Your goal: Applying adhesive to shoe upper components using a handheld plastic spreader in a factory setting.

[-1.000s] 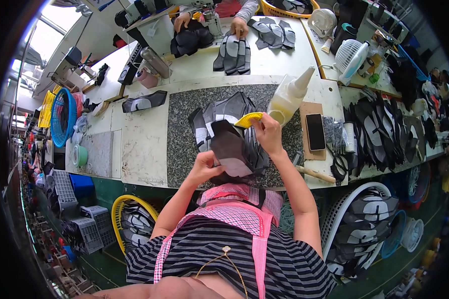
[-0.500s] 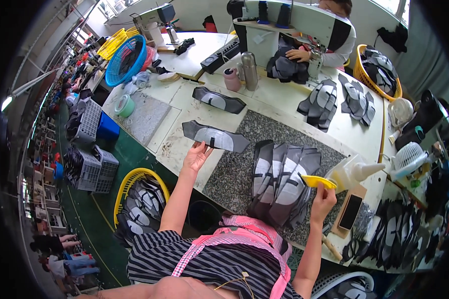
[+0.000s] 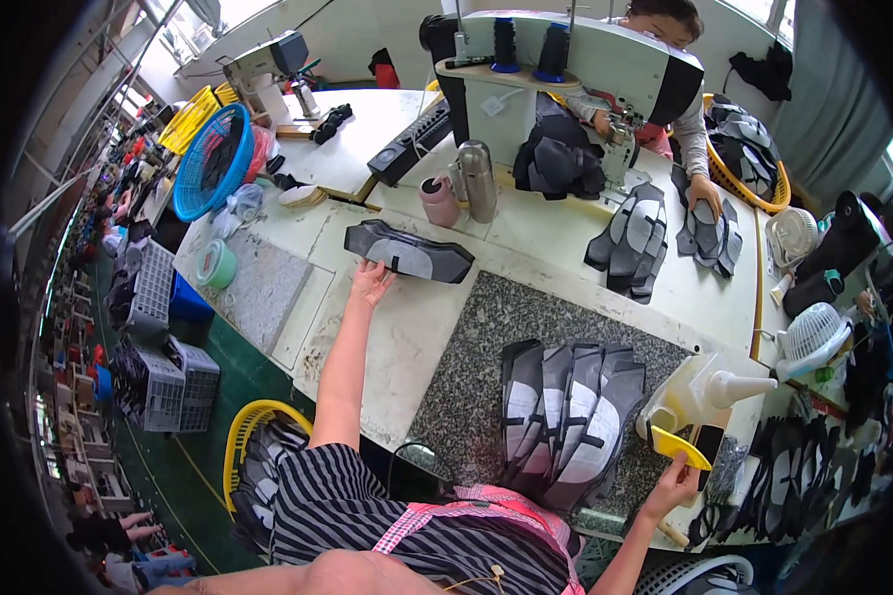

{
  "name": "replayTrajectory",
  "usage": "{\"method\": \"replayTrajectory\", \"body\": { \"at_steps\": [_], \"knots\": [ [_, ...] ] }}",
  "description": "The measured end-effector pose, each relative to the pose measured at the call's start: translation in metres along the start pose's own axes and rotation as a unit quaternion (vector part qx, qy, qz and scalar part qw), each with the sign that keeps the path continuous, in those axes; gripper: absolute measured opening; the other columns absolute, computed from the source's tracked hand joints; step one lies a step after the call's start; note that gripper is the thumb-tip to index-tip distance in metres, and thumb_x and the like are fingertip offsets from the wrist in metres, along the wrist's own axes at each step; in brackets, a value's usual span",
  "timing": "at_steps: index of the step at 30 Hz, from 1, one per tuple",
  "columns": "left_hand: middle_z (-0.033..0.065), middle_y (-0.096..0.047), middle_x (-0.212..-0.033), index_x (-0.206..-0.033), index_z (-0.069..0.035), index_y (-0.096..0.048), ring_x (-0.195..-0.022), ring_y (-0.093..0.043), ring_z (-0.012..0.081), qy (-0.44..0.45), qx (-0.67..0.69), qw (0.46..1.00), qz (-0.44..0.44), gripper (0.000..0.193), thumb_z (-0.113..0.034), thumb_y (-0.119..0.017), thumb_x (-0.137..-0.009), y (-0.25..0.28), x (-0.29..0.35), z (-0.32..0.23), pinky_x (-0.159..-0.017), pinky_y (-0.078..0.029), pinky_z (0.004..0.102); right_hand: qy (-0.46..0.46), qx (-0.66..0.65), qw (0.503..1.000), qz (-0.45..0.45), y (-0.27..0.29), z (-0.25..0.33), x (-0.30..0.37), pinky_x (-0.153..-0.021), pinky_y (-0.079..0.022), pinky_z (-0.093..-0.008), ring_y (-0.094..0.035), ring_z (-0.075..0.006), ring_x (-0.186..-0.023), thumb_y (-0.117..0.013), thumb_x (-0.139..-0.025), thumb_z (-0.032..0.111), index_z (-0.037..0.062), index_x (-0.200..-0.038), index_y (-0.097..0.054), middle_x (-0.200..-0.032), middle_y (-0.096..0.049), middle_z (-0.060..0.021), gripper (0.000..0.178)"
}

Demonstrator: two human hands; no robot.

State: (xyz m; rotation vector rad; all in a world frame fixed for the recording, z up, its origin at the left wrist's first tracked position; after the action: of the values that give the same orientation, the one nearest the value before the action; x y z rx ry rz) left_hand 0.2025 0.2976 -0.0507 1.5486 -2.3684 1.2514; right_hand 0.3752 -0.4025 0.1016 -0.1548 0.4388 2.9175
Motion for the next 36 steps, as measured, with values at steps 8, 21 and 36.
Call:
{"method": "replayTrajectory", "body": {
  "at_steps": [8,21,36],
  "knots": [
    [0.0115,-0.058,-0.099,-0.125,-0.007,-0.042,-0.08,-0.063,0.0242,-0.115,-0.148,0.967,-0.17,0.056,0.013,-0.064,-0.077,0.06,-0.074,0.0,-0.068,-0.056,0.0508,0.002,0.109,0.994,-0.006,0.027,-0.019,0.011,-0.051,-0.03,-0.0241,-0.037,-0.0055,-0.059,-0.056,-0.097,0.017,-0.0002,-0.088,-0.058,-0.069,-0.046,0.0037,0.02],
    [0.0008,-0.062,-0.088,-0.114,-0.001,-0.063,-0.073,-0.058,0.0067,-0.045,-0.472,0.802,0.364,0.026,-0.011,-0.065,-0.09,-0.226,0.267,0.172,-0.066,-0.049,0.0218,0.111,0.209,0.971,-0.032,0.002,-0.006,-0.019,-0.055,-0.042,-0.0345,-0.058,-0.0253,-0.059,-0.063,-0.09,0.017,0.0021,-0.094,-0.066,-0.076,-0.063,-0.0124,0.016],
    [0.0099,-0.054,-0.096,-0.122,0.001,-0.061,-0.085,-0.055,0.0194,-0.039,-0.657,0.677,0.33,0.067,-0.041,-0.078,-0.073,-0.229,0.313,0.261,-0.078,-0.047,0.0312,0.026,-0.002,0.996,0.085,-0.044,-0.01,-0.009,-0.054,-0.041,-0.0342,-0.054,-0.0169,-0.057,-0.063,-0.091,0.017,-0.0006,-0.082,-0.061,-0.067,-0.058,-0.005,0.02]
  ]
}}
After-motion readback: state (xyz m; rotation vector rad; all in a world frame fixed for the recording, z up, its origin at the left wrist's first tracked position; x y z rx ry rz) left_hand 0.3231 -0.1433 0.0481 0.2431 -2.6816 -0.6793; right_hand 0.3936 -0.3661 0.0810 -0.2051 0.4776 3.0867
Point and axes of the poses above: each hand's wrist, its own x-axis away from the middle knuckle, its own y-axis out of the back of the hand, z = x × y, the point moved 4 cm from there along -x, towards the middle knuckle
